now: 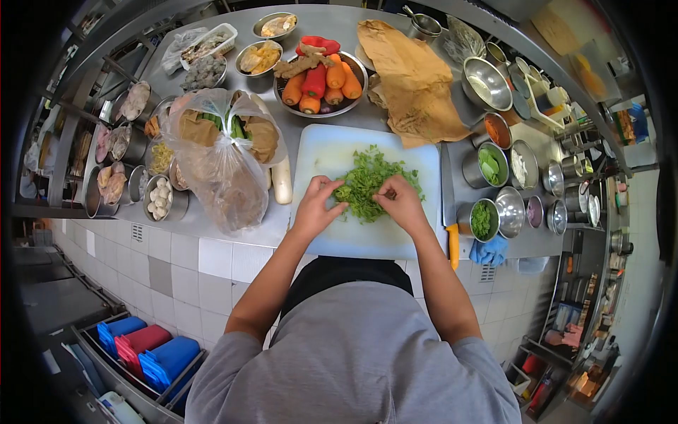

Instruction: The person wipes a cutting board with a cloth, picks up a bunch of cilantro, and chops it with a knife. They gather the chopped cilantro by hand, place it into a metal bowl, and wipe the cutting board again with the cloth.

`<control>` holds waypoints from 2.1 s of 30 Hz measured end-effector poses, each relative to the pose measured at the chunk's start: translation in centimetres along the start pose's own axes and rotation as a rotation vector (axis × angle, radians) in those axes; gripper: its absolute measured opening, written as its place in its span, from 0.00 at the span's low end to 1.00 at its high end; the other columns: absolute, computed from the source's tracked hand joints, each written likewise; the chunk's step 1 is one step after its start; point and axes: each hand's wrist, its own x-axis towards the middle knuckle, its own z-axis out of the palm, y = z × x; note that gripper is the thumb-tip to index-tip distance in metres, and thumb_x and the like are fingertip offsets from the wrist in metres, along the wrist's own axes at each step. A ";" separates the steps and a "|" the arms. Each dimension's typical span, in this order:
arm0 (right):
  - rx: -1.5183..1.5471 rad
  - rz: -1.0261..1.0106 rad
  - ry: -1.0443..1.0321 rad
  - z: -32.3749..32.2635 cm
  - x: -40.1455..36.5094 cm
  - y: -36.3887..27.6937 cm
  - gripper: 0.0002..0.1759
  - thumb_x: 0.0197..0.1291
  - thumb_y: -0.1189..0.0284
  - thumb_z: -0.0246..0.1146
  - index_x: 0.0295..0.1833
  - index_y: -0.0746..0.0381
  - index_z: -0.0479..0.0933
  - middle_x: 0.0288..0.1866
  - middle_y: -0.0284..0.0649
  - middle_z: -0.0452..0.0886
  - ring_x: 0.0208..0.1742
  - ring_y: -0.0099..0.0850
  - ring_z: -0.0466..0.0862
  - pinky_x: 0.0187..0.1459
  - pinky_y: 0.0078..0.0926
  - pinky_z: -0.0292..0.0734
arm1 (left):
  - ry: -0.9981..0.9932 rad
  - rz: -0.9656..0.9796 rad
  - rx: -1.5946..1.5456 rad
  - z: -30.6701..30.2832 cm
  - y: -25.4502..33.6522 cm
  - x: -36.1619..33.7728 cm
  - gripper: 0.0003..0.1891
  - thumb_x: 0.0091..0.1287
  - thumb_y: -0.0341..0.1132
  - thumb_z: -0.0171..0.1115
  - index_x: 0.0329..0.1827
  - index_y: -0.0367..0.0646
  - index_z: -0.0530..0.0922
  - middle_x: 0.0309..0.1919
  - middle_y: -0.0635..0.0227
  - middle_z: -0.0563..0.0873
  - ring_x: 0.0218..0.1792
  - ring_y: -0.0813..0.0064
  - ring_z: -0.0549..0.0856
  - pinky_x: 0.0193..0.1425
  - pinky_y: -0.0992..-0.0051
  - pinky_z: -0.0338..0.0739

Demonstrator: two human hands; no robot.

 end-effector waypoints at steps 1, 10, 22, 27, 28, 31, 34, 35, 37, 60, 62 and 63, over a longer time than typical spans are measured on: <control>0.072 0.052 -0.020 -0.3 -0.4 0.8 0.09 0.55 0.78 0.73 0.35 0.62 0.77 0.32 0.35 0.75 0.34 0.28 0.77 0.38 0.25 0.74 | -0.019 0.016 0.053 -0.2 0.6 0.2 0.26 0.58 0.29 0.71 0.63 0.45 0.79 0.49 0.61 0.76 0.50 0.61 0.81 0.53 0.63 0.77; 0.464 0.130 0.038 -6.8 -7.6 3.4 0.16 0.63 0.81 0.66 0.56 0.62 0.79 0.36 0.27 0.75 0.35 0.16 0.74 0.38 0.16 0.71 | -0.067 -0.549 -0.610 -1.7 1.8 1.3 0.08 0.66 0.27 0.63 0.47 0.40 0.84 0.39 0.75 0.85 0.41 0.83 0.81 0.45 0.80 0.76; 0.862 0.397 -0.082 -12.4 -16.0 9.4 0.11 0.71 0.79 0.58 0.56 0.62 0.76 0.42 0.35 0.81 0.36 0.22 0.81 0.38 0.21 0.80 | 0.004 -0.156 0.399 4.2 5.0 2.3 0.15 0.58 0.33 0.71 0.48 0.41 0.87 0.47 0.57 0.83 0.47 0.56 0.83 0.54 0.63 0.78; 0.871 0.395 -0.164 -13.2 -16.4 9.5 0.11 0.72 0.75 0.60 0.57 0.63 0.76 0.42 0.36 0.82 0.37 0.21 0.81 0.38 0.21 0.80 | 0.161 -0.137 0.184 5.4 2.6 2.9 0.11 0.65 0.37 0.70 0.43 0.38 0.85 0.36 0.64 0.85 0.35 0.66 0.83 0.41 0.69 0.77; 0.892 0.404 -0.177 -13.5 -16.5 9.5 0.11 0.72 0.74 0.60 0.57 0.63 0.76 0.42 0.36 0.82 0.37 0.22 0.82 0.38 0.21 0.80 | 0.138 -0.269 0.034 5.0 2.4 2.7 0.10 0.66 0.37 0.69 0.42 0.39 0.85 0.34 0.67 0.85 0.33 0.70 0.82 0.39 0.72 0.75; 0.986 0.452 -0.214 -14.0 -16.1 9.3 0.10 0.74 0.71 0.59 0.56 0.63 0.75 0.42 0.37 0.81 0.38 0.23 0.82 0.39 0.22 0.81 | 0.077 -0.580 -0.364 3.3 5.2 1.9 0.09 0.69 0.37 0.68 0.41 0.40 0.84 0.30 0.74 0.83 0.29 0.81 0.78 0.35 0.79 0.72; 1.068 0.475 -0.259 -13.6 -14.8 7.8 0.11 0.77 0.68 0.56 0.57 0.63 0.75 0.42 0.38 0.81 0.40 0.26 0.83 0.41 0.24 0.81 | 0.033 -0.661 -0.532 2.7 8.2 0.4 0.08 0.69 0.36 0.69 0.41 0.41 0.84 0.30 0.77 0.82 0.29 0.82 0.77 0.35 0.80 0.72; 1.091 0.477 -0.272 -13.1 -14.2 7.3 0.12 0.78 0.67 0.55 0.57 0.63 0.75 0.43 0.39 0.81 0.40 0.26 0.83 0.42 0.25 0.81 | 0.026 -0.657 -0.504 3.2 9.3 -0.1 0.07 0.69 0.36 0.69 0.40 0.42 0.84 0.30 0.77 0.82 0.29 0.82 0.77 0.35 0.79 0.72; 1.165 0.514 -0.325 -11.3 -13.0 7.0 0.18 0.80 0.60 0.51 0.57 0.64 0.74 0.45 0.40 0.81 0.42 0.29 0.84 0.43 0.29 0.82 | -0.016 -0.527 -0.443 5.4 10.5 -1.2 0.07 0.68 0.36 0.69 0.38 0.42 0.84 0.30 0.77 0.82 0.30 0.83 0.77 0.35 0.80 0.72; 1.236 0.744 -0.189 -5.9 -16.4 8.8 0.10 0.74 0.63 0.60 0.50 0.59 0.75 0.33 0.31 0.76 0.27 0.21 0.73 0.27 0.20 0.67 | -0.025 -0.238 0.128 2.5 5.3 1.4 0.18 0.61 0.27 0.64 0.55 0.44 0.84 0.34 0.54 0.85 0.34 0.64 0.83 0.44 0.67 0.78; 1.252 0.722 -0.165 -6.3 -16.4 8.3 0.10 0.75 0.64 0.60 0.50 0.59 0.75 0.33 0.31 0.76 0.27 0.21 0.72 0.27 0.20 0.67 | -0.114 -0.333 0.078 0.6 7.6 2.3 0.20 0.62 0.24 0.60 0.59 0.44 0.83 0.29 0.55 0.84 0.29 0.69 0.79 0.40 0.71 0.76; 1.249 0.718 -0.148 -6.4 -16.4 8.1 0.10 0.75 0.64 0.59 0.50 0.59 0.75 0.33 0.31 0.76 0.27 0.21 0.72 0.27 0.20 0.67 | -0.169 -0.295 0.102 0.0 8.1 2.8 0.21 0.63 0.24 0.59 0.60 0.44 0.82 0.33 0.54 0.85 0.31 0.68 0.80 0.42 0.71 0.77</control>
